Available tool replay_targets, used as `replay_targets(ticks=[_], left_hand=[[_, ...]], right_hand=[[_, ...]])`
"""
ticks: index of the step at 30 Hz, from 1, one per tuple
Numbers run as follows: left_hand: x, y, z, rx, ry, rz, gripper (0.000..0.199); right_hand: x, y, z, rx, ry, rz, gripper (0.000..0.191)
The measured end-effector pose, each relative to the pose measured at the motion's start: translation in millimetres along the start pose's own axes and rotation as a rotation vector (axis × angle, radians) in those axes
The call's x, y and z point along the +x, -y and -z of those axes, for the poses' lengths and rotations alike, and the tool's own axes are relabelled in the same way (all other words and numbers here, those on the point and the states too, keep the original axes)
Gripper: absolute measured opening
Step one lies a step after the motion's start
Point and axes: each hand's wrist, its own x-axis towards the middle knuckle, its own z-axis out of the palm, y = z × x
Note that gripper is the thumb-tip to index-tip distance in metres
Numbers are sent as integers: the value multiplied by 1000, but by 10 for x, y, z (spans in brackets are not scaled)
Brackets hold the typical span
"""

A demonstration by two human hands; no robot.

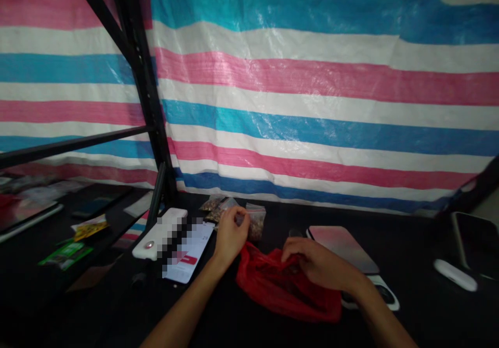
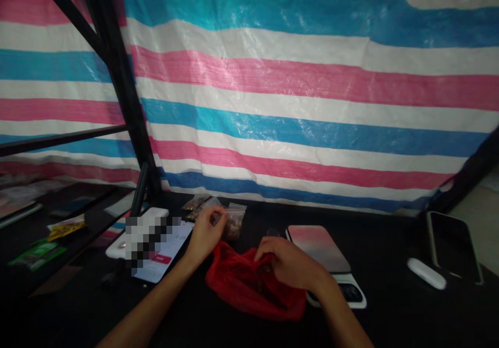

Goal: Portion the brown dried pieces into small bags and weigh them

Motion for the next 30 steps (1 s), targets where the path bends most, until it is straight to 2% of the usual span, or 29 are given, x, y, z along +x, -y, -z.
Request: replay_targets(ticks=[3,6,9,11,13,15,18,21,24,26,28,30], left_hand=[[14,-40,-29,-138,24,-29,18],[-29,-91,-45,-219,59,-74,18],[-84,-150,-35,-248,141,-133,17],[-111,-184,-23,-242,202,-178,16],[-131,-208,-21,-238,249,-205,15],[-149,-224,-32,-255,287,-194,13],[-170,-252,-50,-289,342,-146,13],[-162,-295,-27,-304,274,-134,13],[-119,-331,40,-387,198,-82,23],[-96,-336,71,-488,284,13,34],[-99,-326,61,-566,440,100,43],[-129,-309,14,-585,573,124,45]], right_hand=[[-13,31,4,-2,7,-4,57],[-11,113,17,13,-54,-8,43],[31,178,24,41,-256,2,28],[74,174,16,16,-438,40,25],[113,132,1,-58,-564,76,25],[140,77,-16,-146,-570,66,22],[155,29,-37,-206,-503,18,13],[156,45,-48,-133,-508,-23,13],[166,90,-51,-21,-554,-67,14],[180,112,-58,32,-586,-80,14],[198,118,-79,78,-602,-90,14],[214,109,-112,126,-590,-106,14]])
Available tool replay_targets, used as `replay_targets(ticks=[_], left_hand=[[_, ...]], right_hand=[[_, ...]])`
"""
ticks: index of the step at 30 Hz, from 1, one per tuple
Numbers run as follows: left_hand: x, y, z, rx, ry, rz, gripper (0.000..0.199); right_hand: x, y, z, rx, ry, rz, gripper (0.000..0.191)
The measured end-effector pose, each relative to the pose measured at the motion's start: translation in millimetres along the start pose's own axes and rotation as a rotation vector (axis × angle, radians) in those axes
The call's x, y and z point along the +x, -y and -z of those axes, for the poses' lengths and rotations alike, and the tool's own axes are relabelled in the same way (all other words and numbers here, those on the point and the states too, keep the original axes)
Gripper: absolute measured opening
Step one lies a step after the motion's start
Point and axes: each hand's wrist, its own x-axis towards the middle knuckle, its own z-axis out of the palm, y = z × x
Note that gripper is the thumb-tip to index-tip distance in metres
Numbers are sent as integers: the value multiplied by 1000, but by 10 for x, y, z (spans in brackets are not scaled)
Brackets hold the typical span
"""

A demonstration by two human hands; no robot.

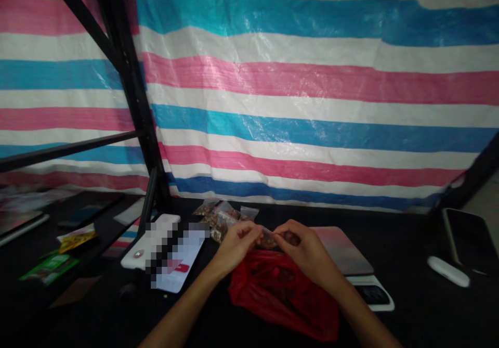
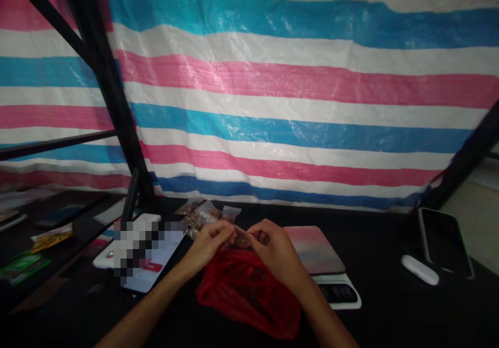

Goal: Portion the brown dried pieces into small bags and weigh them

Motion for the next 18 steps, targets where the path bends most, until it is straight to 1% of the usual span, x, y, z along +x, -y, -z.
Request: replay_targets(ticks=[2,5,11,14,18], left_hand=[[-4,49,-49,49,70,-1,44],[-13,86,-90,127,111,-11,40],[-15,68,-64,93,136,-10,40],[-26,60,-74,74,132,-31,39],[-56,26,-103,47,126,-61,38]], right_hand=[[-8,-20,-34,58,35,-38,14],[-19,-38,-57,141,101,-82,16],[-23,6,-4,112,170,-68,15],[-25,43,23,155,203,-89,17],[-26,93,44,166,201,-97,17]])
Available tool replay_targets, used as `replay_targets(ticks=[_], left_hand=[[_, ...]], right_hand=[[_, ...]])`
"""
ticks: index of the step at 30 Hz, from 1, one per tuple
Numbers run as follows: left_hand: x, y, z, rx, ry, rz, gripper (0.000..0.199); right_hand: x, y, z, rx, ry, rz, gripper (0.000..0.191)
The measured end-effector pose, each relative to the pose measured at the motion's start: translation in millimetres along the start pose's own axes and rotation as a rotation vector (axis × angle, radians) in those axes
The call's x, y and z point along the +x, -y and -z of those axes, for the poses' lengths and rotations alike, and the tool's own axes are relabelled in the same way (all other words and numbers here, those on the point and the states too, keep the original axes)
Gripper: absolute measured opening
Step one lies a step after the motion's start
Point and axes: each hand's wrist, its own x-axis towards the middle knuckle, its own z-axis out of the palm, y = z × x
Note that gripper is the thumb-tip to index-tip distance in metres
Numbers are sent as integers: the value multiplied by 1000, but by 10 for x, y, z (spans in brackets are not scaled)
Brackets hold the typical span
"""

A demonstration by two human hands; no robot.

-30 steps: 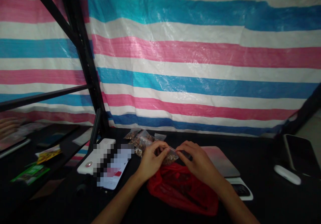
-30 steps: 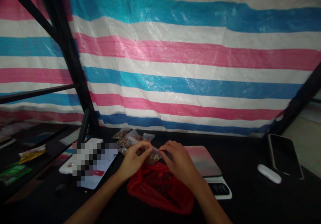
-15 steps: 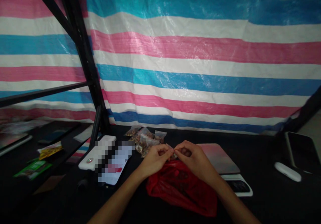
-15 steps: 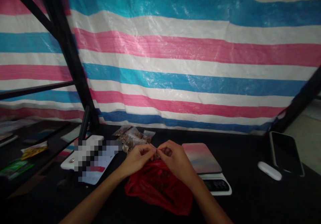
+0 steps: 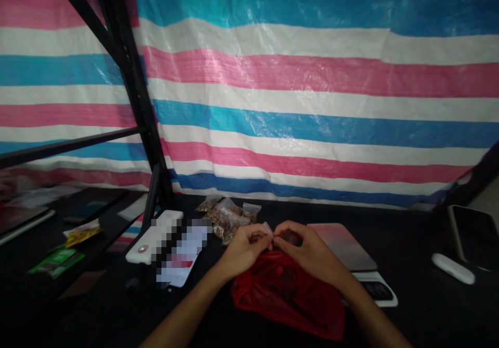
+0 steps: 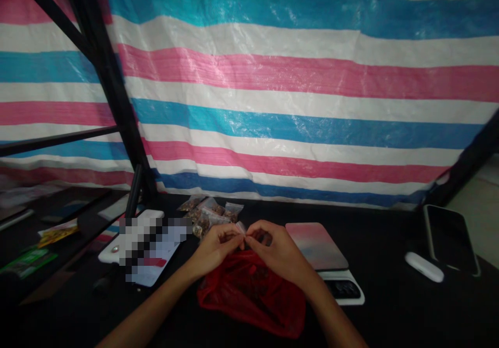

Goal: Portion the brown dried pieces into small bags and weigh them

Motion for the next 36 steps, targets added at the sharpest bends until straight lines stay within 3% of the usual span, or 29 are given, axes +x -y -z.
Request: replay_targets(ticks=[10,16,25,29,32,36], left_hand=[[-9,12,-26,53,-40,-1,37],[-25,26,-37,244,-51,-45,28],[-54,32,-44,390,-52,-83,19],[-47,27,-57,393,-112,-72,19],[-39,20,-48,395,-172,-68,21],[-27,0,-11,347,-200,-79,15]], right_hand=[[3,-24,-46,-97,-51,70,5],[6,-71,-31,-142,-49,67,4],[-15,-79,-25,-484,-37,204,11],[-13,-95,-67,-609,-48,239,13],[-4,-109,-39,-588,-129,198,12],[-1,-102,47,-379,-168,166,10]])
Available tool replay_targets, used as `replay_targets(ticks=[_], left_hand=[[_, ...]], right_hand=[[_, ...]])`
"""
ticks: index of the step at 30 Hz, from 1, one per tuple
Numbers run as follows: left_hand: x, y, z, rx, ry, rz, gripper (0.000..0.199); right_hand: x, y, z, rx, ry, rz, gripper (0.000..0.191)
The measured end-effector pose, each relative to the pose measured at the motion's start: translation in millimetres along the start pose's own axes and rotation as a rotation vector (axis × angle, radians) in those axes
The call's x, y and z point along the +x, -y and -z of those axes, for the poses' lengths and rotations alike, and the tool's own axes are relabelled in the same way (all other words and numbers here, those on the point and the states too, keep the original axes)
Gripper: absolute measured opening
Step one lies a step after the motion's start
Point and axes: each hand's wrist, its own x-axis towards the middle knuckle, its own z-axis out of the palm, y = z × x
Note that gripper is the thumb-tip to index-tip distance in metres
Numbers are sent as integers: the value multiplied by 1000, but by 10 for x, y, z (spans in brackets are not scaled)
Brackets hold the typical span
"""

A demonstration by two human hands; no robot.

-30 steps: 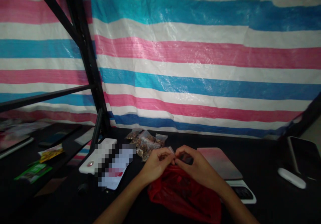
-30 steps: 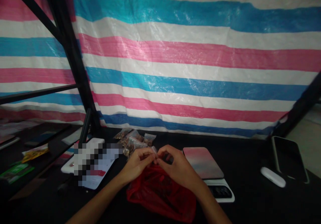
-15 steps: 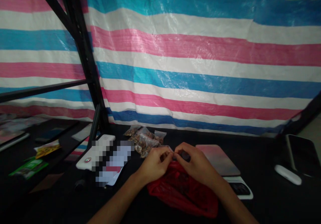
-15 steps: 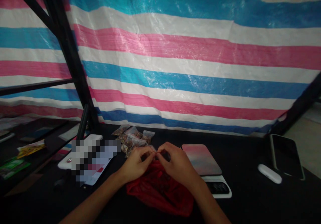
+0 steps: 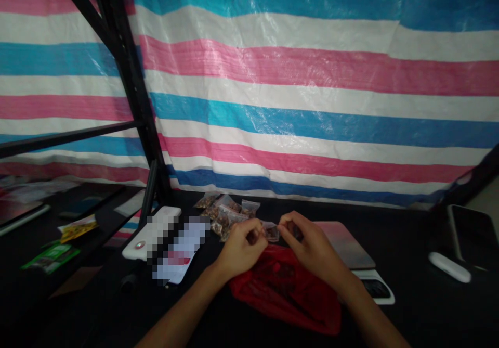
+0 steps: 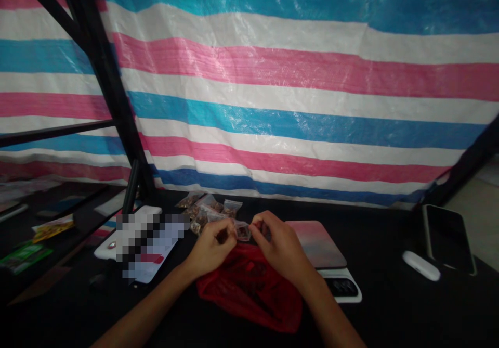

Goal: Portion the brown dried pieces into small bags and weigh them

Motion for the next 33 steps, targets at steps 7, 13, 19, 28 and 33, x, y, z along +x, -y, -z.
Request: replay_targets(ticks=[7,13,19,28,33], left_hand=[[14,-72,51,-161,13,-21,22],[-44,-57,101,-16,158,-148,13],[-24,-69,186,-201,218,-163,12],[-54,-130,130,-501,530,183,40],[-12,-84,96,-455,513,166,42]], right_hand=[[-9,-18,23,132,40,-114,39],[15,22,65,347,38,-79,27],[-21,58,205,254,125,-41,18],[-30,174,229,281,223,-48,9],[-32,166,277,342,251,-54,11]])
